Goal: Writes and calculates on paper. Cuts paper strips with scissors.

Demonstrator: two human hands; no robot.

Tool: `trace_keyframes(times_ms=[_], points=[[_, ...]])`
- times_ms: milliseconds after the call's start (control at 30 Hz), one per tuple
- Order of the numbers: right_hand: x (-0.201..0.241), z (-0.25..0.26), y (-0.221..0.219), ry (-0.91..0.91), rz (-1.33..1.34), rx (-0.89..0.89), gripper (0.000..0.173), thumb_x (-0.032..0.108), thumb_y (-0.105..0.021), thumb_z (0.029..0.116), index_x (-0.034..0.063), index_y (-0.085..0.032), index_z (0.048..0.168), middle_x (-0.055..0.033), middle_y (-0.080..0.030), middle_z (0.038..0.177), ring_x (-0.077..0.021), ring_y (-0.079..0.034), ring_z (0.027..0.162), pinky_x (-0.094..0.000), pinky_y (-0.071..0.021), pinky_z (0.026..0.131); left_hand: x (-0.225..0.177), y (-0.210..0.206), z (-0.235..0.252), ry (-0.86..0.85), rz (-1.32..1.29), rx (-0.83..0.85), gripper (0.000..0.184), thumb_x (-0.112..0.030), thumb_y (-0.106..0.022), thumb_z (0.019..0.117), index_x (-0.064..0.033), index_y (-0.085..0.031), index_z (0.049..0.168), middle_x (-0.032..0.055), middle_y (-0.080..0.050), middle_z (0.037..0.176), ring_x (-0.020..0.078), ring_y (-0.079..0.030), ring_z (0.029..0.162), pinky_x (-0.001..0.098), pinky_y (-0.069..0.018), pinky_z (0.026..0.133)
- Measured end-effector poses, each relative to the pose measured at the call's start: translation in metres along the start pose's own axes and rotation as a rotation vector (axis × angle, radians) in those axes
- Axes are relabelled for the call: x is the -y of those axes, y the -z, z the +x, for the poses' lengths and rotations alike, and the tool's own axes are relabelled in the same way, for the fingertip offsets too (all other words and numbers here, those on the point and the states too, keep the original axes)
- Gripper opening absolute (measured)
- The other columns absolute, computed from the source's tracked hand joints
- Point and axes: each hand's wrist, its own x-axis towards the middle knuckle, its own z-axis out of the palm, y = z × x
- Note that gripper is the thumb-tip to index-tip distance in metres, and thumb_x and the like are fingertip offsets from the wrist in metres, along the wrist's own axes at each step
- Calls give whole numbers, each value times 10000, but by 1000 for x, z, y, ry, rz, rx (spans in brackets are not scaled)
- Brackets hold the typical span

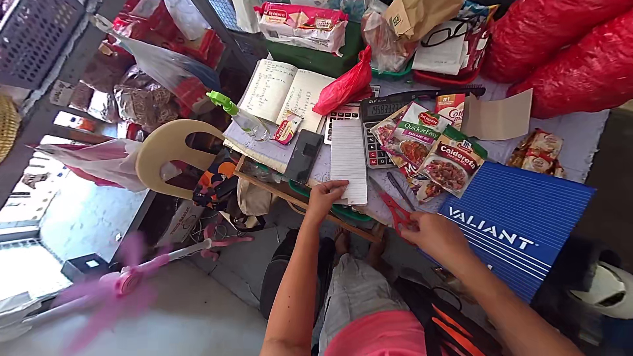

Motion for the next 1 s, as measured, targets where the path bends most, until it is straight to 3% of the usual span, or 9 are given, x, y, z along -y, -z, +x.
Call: trace_keyframes(times_ms=[100,167,267,333,400,467,1000], points=[[-15,-17,-14,86,200,-171,460,405,-765,921,-22,-676,1070,-202,-689,891,-380,-682,848,-609,-535,791,1,2,1,-5,-34,19,207,-31,-681,960,10,-734,1156,130,-755,1024,158,-727,856,323,-609,828],[-18,-31,-24,161,346,-230,509,490,-744,914,-6,-674,1001,-140,-658,766,-294,-660,704,-524,-551,680,2,3,2,-12,-44,42,215,-34,-684,957,7,-735,1161,126,-756,1029,156,-726,861,322,-607,831],[-10,-52,-38,260,641,16,509,561,-639,941,56,-685,979,-14,-626,703,-126,-615,607,-341,-541,586,0,2,2,-13,-60,57,219,-29,-681,957,25,-725,1164,139,-752,1036,172,-734,873,333,-619,838],[0,-62,-50,294,749,246,551,629,-606,934,85,-674,991,24,-631,713,-87,-617,622,-300,-540,601,-1,2,1,-15,-69,64,227,-23,-690,951,31,-721,1169,147,-751,1057,182,-737,889,340,-621,843],[9,-65,-61,292,766,433,572,660,-553,950,103,-658,1024,33,-636,750,-75,-605,654,-290,-518,630,0,2,1,-38,-72,72,238,-14,-699,942,35,-719,1174,155,-747,1088,190,-737,908,345,-621,852],[16,-62,-74,281,764,510,597,695,-487,965,124,-645,1037,43,-633,760,-64,-577,635,-274,-482,601,3,3,1,-68,-56,74,253,-13,-700,941,34,-717,1189,156,-743,1127,195,-738,943,352,-619,871],[56,-20,-100,187,878,275,579,648,-457,1011,94,-625,1027,16,-623,747,-76,-576,597,-251,-479,558,1,-3,-8,-107,-80,50,293,6,-715,925,50,-699,1215,177,-721,1189,223,-739,970,370,-626,886]])
